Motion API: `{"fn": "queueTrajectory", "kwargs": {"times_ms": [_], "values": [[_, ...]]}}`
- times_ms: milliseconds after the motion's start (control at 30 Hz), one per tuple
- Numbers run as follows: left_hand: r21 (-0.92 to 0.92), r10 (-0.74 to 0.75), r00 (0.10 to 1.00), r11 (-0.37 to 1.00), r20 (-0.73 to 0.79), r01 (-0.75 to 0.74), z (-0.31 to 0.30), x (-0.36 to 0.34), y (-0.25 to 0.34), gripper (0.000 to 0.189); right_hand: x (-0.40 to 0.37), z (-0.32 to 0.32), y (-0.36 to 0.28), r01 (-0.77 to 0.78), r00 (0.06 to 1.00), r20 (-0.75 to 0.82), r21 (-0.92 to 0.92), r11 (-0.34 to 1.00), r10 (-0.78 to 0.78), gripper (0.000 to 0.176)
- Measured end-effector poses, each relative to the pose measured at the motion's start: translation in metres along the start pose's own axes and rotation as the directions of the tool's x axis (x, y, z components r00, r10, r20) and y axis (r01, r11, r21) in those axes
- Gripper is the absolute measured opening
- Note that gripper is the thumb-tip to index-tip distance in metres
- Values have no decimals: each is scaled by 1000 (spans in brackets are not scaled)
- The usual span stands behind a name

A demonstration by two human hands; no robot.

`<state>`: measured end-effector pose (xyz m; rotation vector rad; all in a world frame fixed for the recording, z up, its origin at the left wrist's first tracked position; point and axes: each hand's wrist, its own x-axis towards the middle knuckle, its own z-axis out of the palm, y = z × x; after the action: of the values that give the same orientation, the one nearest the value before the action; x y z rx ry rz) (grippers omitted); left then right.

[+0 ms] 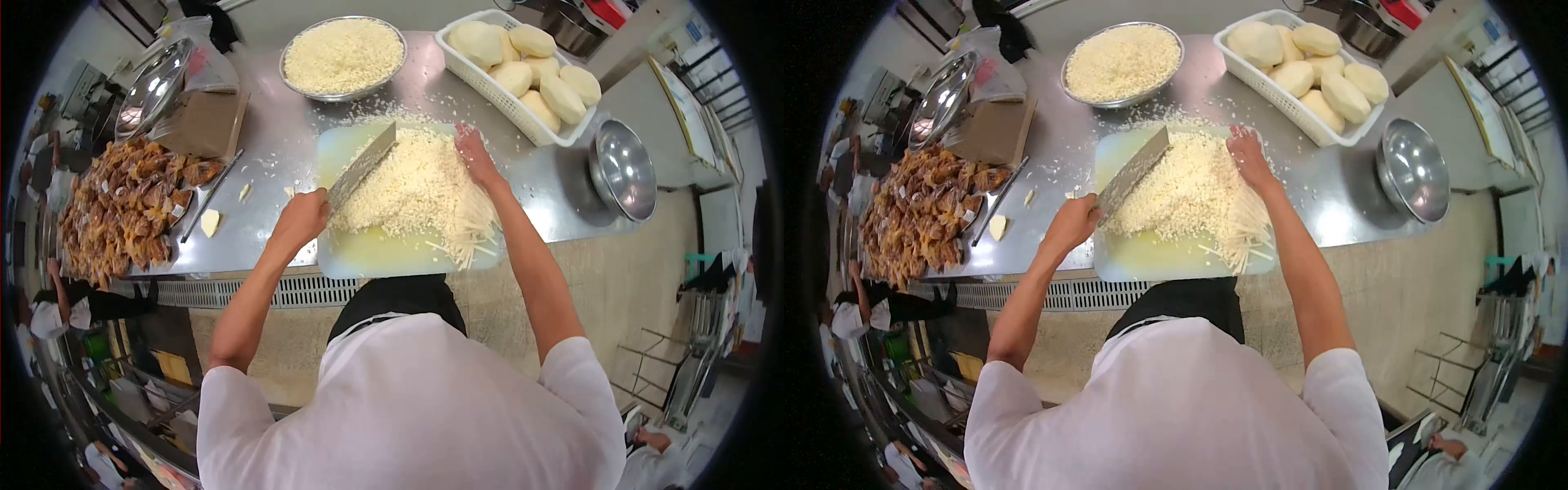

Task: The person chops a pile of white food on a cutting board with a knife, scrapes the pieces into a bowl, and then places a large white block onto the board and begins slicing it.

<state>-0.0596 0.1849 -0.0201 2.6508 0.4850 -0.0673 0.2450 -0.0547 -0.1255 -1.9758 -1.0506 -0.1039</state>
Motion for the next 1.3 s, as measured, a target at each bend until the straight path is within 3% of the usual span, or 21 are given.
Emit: {"fn": "queueTrajectory", "kwargs": {"times_ms": [67, 100, 167, 200, 267, 300, 367, 400, 467, 567, 633, 667, 733, 767, 833, 933, 1067, 1133, 1167, 1233, 1300], "values": [[-1, -21, 996, 1000, -92, 21, -11, -2, -1, 15, 12, 16, 10, -12, 971, 221, -340, 940, 92, 46], [-3, -29, 985, 1000, -170, 29, -14, -4, -3, 14, 19, 24, 9, 5, 971, 228, -331, 944, 75, 46], [59, -46, 979, 997, -199, 58, -12, 12, -22, 13, 26, 39, 2, 177, 911, 351, 147, 973, -218, 47], [122, -46, 975, 990, -218, 74, -8, 23, -31, 13, 29, 43, -11, 186, 904, 360, 152, 971, -230, 47], [162, -58, 973, 982, -222, 96, 7, 37, -38, 11, 33, 43, -54, -270, 822, 569, 440, 856, -33, 44], [149, -8, 974, 988, -228, 43, 17, 42, -35, 11, 33, 40, -70, -263, 819, 572, 439, 859, -41, 44], [133, 39, 970, 991, -241, -7, 28, 51, -17, 11, 28, 32, -96, -140, 766, 598, 513, 847, -236, 39], [131, 101, 978, 988, -183, -78, 37, 49, -2, 10, 21, 21, -102, -141, 757, 607, 513, 847, -242, 39], [82, 171, 974, 984, -150, -160, 38, 32, 13, 9, 9, -6, -99, 166, 788, 437, 528, 833, -434, 35], [-6, 5, 992, 1000, -123, -5, 17, -3, 16, 13, -11, -50, -78, -12, 843, 473, 493, 870, -256, 41], [-156, -91, 977, 986, -193, 61, 14, -38, -1, 13, -28, -76, -76, -8, 869, 494, -52, 999, 32, 71], [-254, -136, 964, 964, -227, 76, 12, -56, -8, 12, -41, -80, -71, -19, 870, 492, -53, 998, 43, 71], [-647, -491, 866, 630, 96, 429, 11, -87, -15, 17, -68, -83, -62, 56, 817, 576, -153, 987, 43, 110], [-644, -486, 868, 634, 100, 429, 20, -101, -18, 17, -76, -82, -69, 92, 801, 596, -210, 973, 53, 132], [-862, -591, 769, 232, 243, 451, 50, -120, -26, 15, -87, -84, -91, 75, 817, 570, -247, 966, 82, 134], [-903, -576, 767, 109, 283, 415, 94, -114, -1, 13, -101, -79, -97, 53, 863, 492, -303, 952, 109, 136], [-948, -395, 878, 56, 268, 314, 109, -61, 64, 11, -111, -59, -78, 46, 946, 320, -275, 960, 46, 128], [-915, -316, 937, 317, 149, 252, 101, -33, 74, 10, -111, -50, -79, 32, 967, 252, -284, 958, 43, 120], [-915, -304, 940, 314, 154, 252, 94, -23, 72, 10, -112, -46, -81, 15, 982, 183, -285, 958, 39, 112], [-650, -275, 961, 737, -41, 183, 78, -16, 72, 18, -113, -41, -84, -19, 984, 163, -306, 952, 72, 113], [-550, -205, 972, 828, -119, 107, 46, -26, 92, 19, -111, -43, -85, -7, 986, 157, -311, 950, 58, 114]]}}
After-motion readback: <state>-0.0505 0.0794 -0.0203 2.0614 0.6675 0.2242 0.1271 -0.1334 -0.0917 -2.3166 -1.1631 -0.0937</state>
